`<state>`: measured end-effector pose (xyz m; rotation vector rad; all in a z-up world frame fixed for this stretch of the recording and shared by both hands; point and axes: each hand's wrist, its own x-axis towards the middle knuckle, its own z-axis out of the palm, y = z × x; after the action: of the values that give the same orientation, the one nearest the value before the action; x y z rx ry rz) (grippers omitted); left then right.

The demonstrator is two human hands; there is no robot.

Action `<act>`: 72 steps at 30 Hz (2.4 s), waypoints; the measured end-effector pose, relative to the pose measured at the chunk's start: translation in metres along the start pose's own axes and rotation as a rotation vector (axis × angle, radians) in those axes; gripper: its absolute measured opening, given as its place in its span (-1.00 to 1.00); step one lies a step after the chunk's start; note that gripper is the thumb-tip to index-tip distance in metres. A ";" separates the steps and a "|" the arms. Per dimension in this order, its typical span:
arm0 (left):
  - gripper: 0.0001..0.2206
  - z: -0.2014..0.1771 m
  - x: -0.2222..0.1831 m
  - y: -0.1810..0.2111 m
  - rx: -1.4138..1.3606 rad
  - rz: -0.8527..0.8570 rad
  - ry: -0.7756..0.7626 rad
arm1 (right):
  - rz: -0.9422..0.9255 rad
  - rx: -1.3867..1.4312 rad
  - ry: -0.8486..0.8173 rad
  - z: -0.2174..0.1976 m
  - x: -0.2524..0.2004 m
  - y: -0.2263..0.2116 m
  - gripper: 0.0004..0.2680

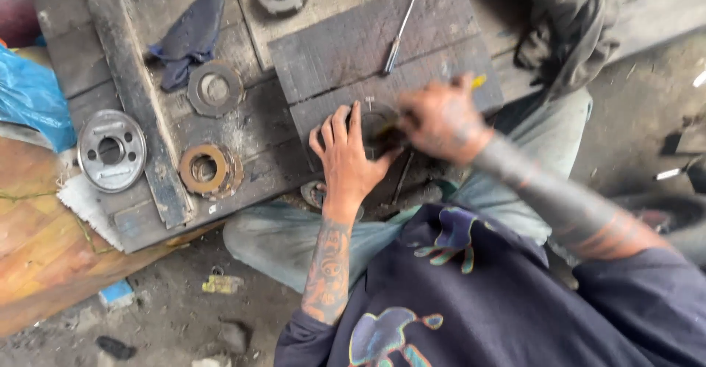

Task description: Manually cutting out circular labels or gaskets from a sheet of material using a small hand tool on a wooden block.

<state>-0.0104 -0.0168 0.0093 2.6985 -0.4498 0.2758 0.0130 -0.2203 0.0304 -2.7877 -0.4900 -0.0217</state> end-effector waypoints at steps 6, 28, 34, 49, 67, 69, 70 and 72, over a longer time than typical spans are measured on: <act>-0.10 -0.006 0.003 0.003 0.026 0.011 0.006 | -0.037 -0.214 0.146 -0.007 0.016 0.023 -0.84; -0.09 0.004 -0.005 0.003 0.095 -0.055 0.035 | 0.026 -0.372 0.249 -0.008 0.010 0.072 -0.91; -0.10 0.006 0.004 0.012 0.035 -0.077 0.051 | 0.010 -0.195 0.078 -0.004 0.020 0.065 -0.82; -0.09 0.004 0.000 0.009 0.062 -0.058 0.058 | -0.026 -0.226 0.070 0.014 0.017 0.072 -0.81; 0.06 -0.025 0.006 -0.010 -0.114 0.006 -0.188 | 0.281 0.287 0.234 0.005 -0.034 0.056 -0.82; -0.15 -0.025 0.008 -0.019 -0.144 0.050 -0.265 | 0.302 0.272 0.129 -0.008 -0.027 0.023 -0.84; -0.15 -0.024 0.008 -0.020 -0.139 0.048 -0.267 | 0.300 0.278 0.129 -0.001 -0.024 0.014 -0.84; -0.19 -0.022 0.005 -0.020 -0.150 0.079 -0.214 | 0.168 0.060 0.089 0.011 -0.021 -0.003 -0.90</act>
<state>-0.0020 0.0084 0.0233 2.5766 -0.6147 -0.0262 -0.0084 -0.2213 0.0192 -2.7452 -0.2295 -0.0921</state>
